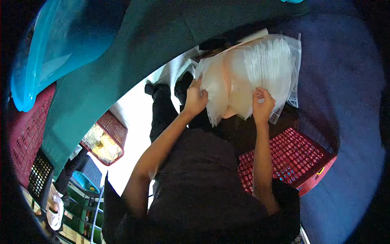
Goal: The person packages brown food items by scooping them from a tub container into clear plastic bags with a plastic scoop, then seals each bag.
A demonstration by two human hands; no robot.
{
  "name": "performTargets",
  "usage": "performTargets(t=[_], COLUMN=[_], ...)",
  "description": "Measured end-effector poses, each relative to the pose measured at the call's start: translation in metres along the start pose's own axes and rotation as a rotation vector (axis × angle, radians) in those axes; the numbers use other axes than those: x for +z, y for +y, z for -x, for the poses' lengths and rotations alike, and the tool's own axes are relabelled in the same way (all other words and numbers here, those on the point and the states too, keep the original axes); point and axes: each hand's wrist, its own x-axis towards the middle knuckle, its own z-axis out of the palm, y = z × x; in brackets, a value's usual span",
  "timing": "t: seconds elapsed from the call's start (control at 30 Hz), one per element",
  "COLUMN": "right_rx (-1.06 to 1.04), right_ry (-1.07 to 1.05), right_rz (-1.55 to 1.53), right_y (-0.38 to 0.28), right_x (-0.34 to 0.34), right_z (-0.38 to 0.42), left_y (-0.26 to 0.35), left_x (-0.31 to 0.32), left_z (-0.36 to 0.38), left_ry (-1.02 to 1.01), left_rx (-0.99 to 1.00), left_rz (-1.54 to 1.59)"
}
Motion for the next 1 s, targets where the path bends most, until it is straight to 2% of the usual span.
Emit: performTargets(t=[0.1,0.17,0.23,0.4,0.5,0.57,0.7,0.77,0.87,0.9,0.93,1.0], right_rx=[-0.015,-0.043,0.076,0.104,0.090,0.085,0.084,0.107,0.165,0.169,0.173,0.162], right_ry=[-0.026,-0.033,-0.113,-0.160,-0.177,-0.176,-0.208,-0.215,-0.273,-0.263,-0.252,-0.206], right_rz=[-0.049,-0.024,-0.118,-0.169,-0.215,-0.217,-0.187,-0.200,-0.120,-0.151,-0.182,-0.190], right_y=[0.005,0.000,-0.006,-0.005,-0.001,0.001,0.000,-0.002,-0.006,-0.006,-0.005,-0.002], right_x=[-0.003,-0.006,-0.012,-0.017,-0.018,-0.019,-0.023,-0.025,-0.028,-0.028,-0.027,-0.024], right_z=[-0.002,-0.004,-0.006,-0.009,-0.008,-0.008,-0.009,-0.011,-0.012,-0.013,-0.013,-0.013], left_y=[-0.004,-0.006,-0.011,-0.024,-0.016,-0.022,-0.019,-0.010,0.008,-0.006,0.005,0.040], left_x=[-0.002,-0.004,-0.005,-0.003,-0.008,-0.003,-0.007,-0.017,-0.039,-0.039,-0.048,-0.074], left_z=[-0.001,-0.001,-0.001,-0.001,-0.003,-0.003,-0.001,0.000,0.009,0.013,0.014,0.019], left_ry=[0.037,0.000,-0.028,-0.049,-0.061,0.008,0.022,-0.088,-0.033,0.127,0.123,0.039], left_rx=[0.072,0.024,-0.017,-0.137,-0.079,0.012,0.019,-0.134,-0.058,0.169,0.182,0.053], left_rz=[-0.018,0.025,0.068,0.270,0.226,0.154,0.097,0.192,0.045,-0.074,-0.079,0.100])
